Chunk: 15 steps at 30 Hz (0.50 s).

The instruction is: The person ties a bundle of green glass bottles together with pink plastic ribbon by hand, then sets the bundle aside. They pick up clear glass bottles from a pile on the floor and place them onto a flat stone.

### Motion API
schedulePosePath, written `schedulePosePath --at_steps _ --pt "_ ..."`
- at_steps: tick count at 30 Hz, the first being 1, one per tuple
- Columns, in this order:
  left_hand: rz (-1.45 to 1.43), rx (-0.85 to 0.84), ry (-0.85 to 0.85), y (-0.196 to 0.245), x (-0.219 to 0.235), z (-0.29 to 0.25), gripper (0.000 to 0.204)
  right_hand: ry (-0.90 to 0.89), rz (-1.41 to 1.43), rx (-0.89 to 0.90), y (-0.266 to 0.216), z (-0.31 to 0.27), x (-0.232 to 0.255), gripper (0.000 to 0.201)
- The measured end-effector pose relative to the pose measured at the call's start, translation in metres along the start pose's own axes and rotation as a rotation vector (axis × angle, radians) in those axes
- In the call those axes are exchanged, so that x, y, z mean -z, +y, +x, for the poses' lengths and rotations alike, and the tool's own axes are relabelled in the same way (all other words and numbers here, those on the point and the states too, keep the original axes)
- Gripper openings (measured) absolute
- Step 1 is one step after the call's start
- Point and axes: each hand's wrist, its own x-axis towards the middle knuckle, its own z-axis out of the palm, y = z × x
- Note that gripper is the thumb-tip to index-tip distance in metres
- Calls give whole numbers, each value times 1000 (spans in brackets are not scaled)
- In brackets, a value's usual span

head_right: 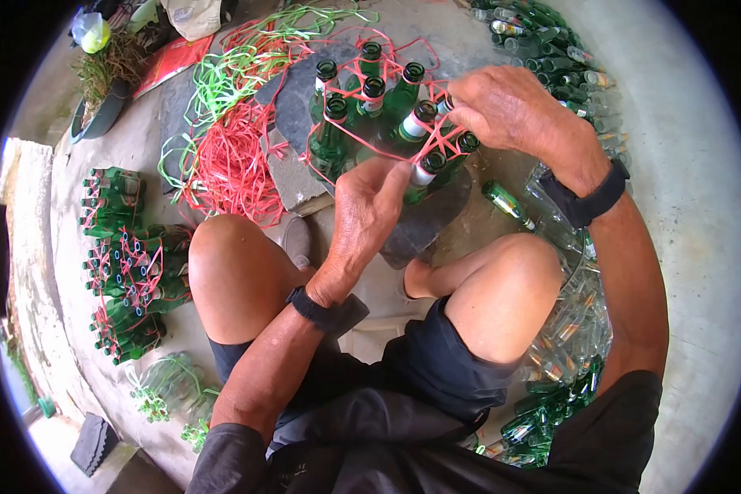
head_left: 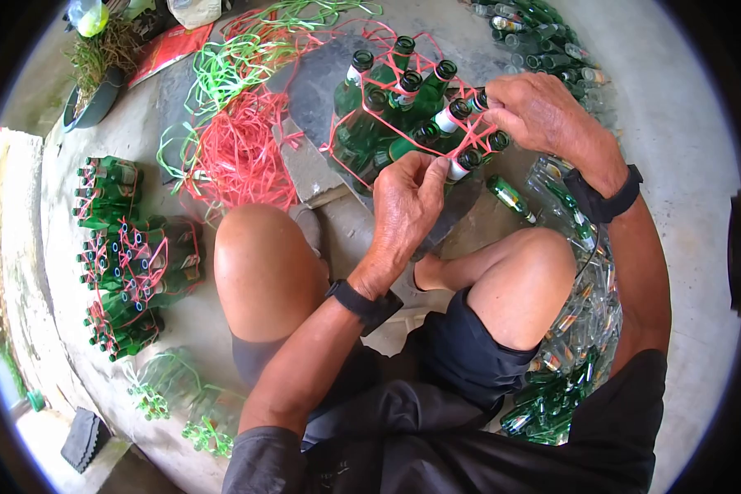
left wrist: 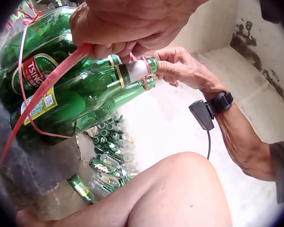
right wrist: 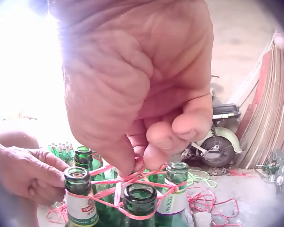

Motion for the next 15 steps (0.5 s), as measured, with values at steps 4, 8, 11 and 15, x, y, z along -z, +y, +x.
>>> schedulePosePath --at_steps 4,8,11,15 --pt "-33 3 16 3 -2 -1 28 66 105 -22 12 9 -14 24" --pt "-36 8 13 3 -2 -3 28 120 221 -5 18 16 -30 23" --pt "-53 6 19 -1 -5 -2 28 111 335 -94 17 18 -33 21" --pt "-53 -7 33 2 -5 -3 28 208 299 -19 19 22 -44 20"
